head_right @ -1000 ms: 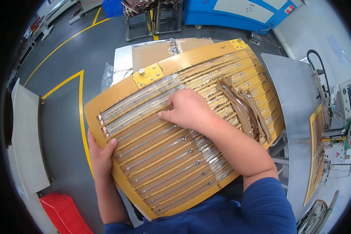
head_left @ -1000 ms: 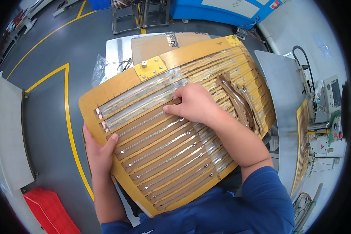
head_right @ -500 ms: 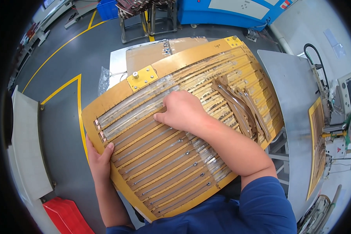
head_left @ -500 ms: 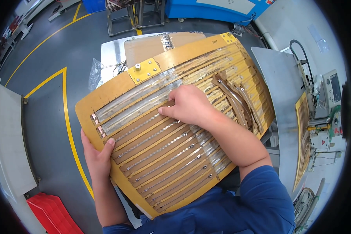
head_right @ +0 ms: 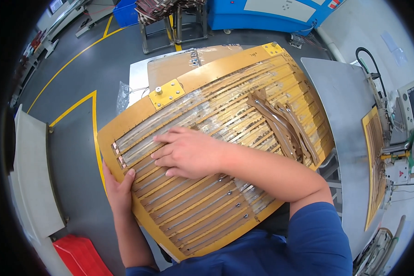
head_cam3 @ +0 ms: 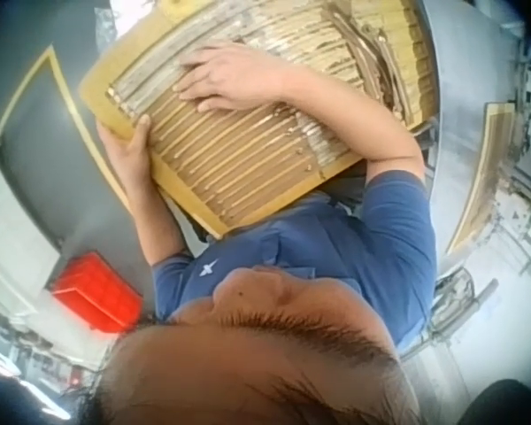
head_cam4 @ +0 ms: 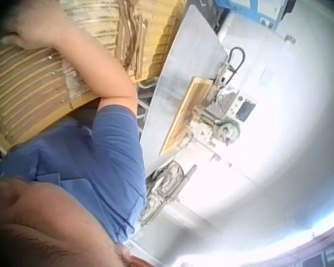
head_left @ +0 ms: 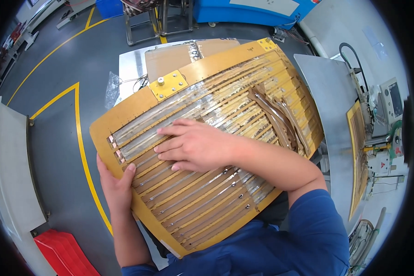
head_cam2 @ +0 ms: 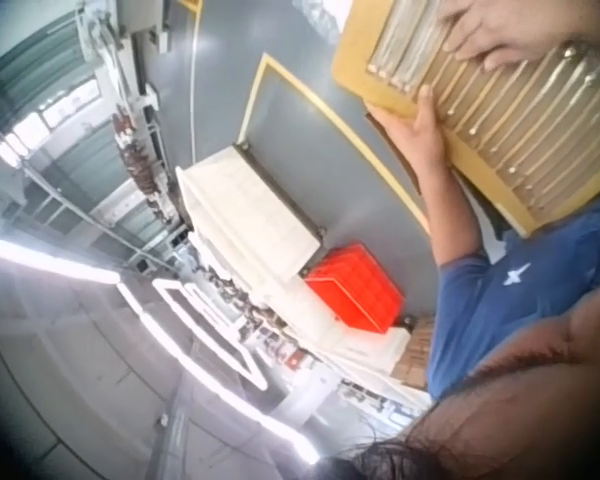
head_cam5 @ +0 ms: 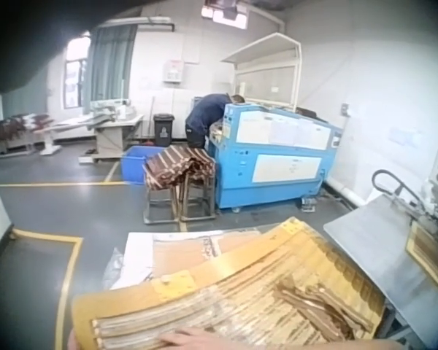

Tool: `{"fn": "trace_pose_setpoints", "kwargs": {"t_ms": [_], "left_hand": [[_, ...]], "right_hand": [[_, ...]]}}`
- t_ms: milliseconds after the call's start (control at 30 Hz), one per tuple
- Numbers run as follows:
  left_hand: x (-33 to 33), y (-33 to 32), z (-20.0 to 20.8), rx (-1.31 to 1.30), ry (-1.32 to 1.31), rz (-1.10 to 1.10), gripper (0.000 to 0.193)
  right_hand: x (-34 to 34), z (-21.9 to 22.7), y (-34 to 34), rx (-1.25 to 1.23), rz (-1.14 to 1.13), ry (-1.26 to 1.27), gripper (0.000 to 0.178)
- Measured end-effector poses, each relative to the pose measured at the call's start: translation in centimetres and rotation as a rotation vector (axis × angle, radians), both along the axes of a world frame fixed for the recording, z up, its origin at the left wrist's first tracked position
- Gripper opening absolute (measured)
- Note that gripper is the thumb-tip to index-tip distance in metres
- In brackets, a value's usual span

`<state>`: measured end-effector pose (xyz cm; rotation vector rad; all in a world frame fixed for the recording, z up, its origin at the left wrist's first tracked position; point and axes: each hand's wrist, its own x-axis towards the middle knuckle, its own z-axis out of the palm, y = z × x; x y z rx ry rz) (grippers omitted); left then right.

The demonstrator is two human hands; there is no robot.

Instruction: The person is aligning zipper sliders and tape on a yellow mounting template for industrial processing.

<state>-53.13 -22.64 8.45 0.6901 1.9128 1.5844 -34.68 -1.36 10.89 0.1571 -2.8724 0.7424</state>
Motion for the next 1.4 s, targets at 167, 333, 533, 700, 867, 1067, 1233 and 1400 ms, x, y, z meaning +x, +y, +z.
{"fn": "trace_pose_setpoints", "kwargs": {"t_ms": [167, 333, 533, 700, 867, 1067, 1233, 1400], "left_hand": [[-0.1, 0.1, 0.1, 0.028, -0.019, -0.018, 0.084], [-0.2, 0.1, 0.5, 0.038, -0.027, -0.023, 0.084], [-0.2, 0.1, 0.0, 0.058, -0.023, -0.026, 0.085], [0.0, 0.3, 0.7, 0.045, -0.067, -0.021, 0.085], [-0.1, -0.1, 0.2, 0.031, 0.007, -0.021, 0.082], [-0.3, -0.1, -0.9, 0.098, -0.133, 0.066, 0.086], [0.1, 0.2, -0.6, 0.029, 0.018, -0.007, 0.09], [0.0, -0.4, -1.0, 0.135, -0.082, 0.028, 0.087]], "right_hand": [[3.2, 1.9, 4.9, 0.038, -0.018, -0.021, 0.03], [6.1, 2.6, 7.7, 0.045, -0.088, -0.089, 0.026], [5.8, 3.4, 6.4, 0.021, -0.114, -0.082, 0.024], [1.5, 1.6, 3.4, 0.061, 0.064, -0.053, 0.03], [-3.6, 1.0, -0.3, 0.081, 0.183, -0.027, 0.033], [-5.7, 0.3, -2.5, 0.04, 0.202, -0.014, 0.034], [-2.0, 2.3, 1.0, 0.07, 0.086, -0.094, 0.032], [4.8, 2.3, 4.4, 0.116, -0.203, 0.039, 0.018]]}}
